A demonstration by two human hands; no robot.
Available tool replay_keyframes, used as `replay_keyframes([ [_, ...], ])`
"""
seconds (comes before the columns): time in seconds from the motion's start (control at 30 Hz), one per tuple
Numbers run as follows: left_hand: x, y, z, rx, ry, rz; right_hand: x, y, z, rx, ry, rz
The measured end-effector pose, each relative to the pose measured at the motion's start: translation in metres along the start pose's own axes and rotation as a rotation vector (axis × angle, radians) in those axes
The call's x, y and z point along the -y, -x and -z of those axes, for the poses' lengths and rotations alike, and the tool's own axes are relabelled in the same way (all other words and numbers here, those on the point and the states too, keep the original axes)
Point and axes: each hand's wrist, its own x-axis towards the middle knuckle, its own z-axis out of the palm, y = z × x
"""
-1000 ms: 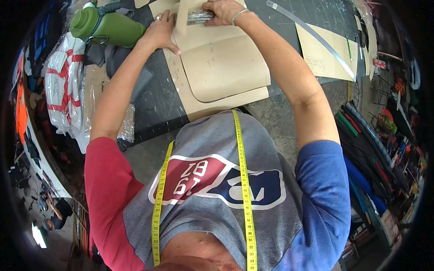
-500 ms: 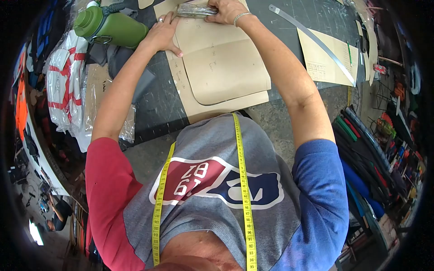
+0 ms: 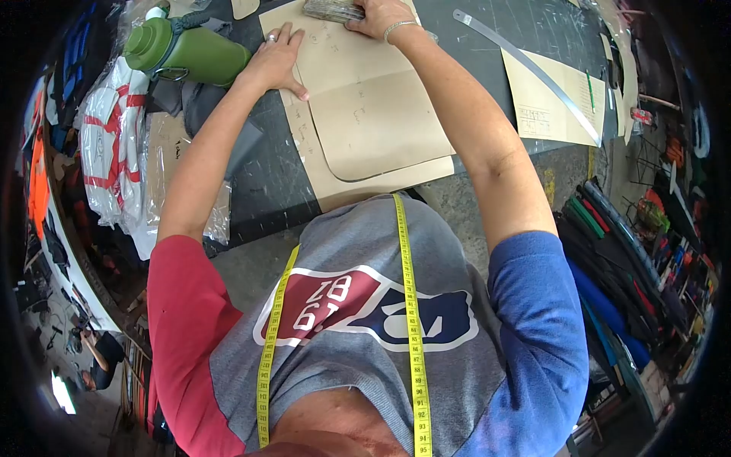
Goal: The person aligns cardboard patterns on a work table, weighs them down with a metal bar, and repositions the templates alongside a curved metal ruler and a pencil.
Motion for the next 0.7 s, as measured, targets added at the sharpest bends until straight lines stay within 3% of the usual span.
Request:
replay_keyframes([
  [0.23, -0.001, 0.000, 0.003, 0.019, -0.001, 0.006, -0.001, 0.000, -0.001, -0.044, 0.064, 0.045],
  [0.33, -0.002, 0.000, 0.003, 0.013, -0.011, 0.005, -0.013, -0.002, -0.022, -0.216, 0.183, 0.179],
  [0.57, 0.000, -0.002, -0.002, 0.005, -0.015, 0.000, -0.010, 0.023, 0.010, 0.184, 0.333, -0.124],
  [0.7, -0.002, -0.003, 0.002, 0.013, -0.020, 0.000, -0.027, 0.024, 0.003, 0.104, 0.303, -0.074],
])
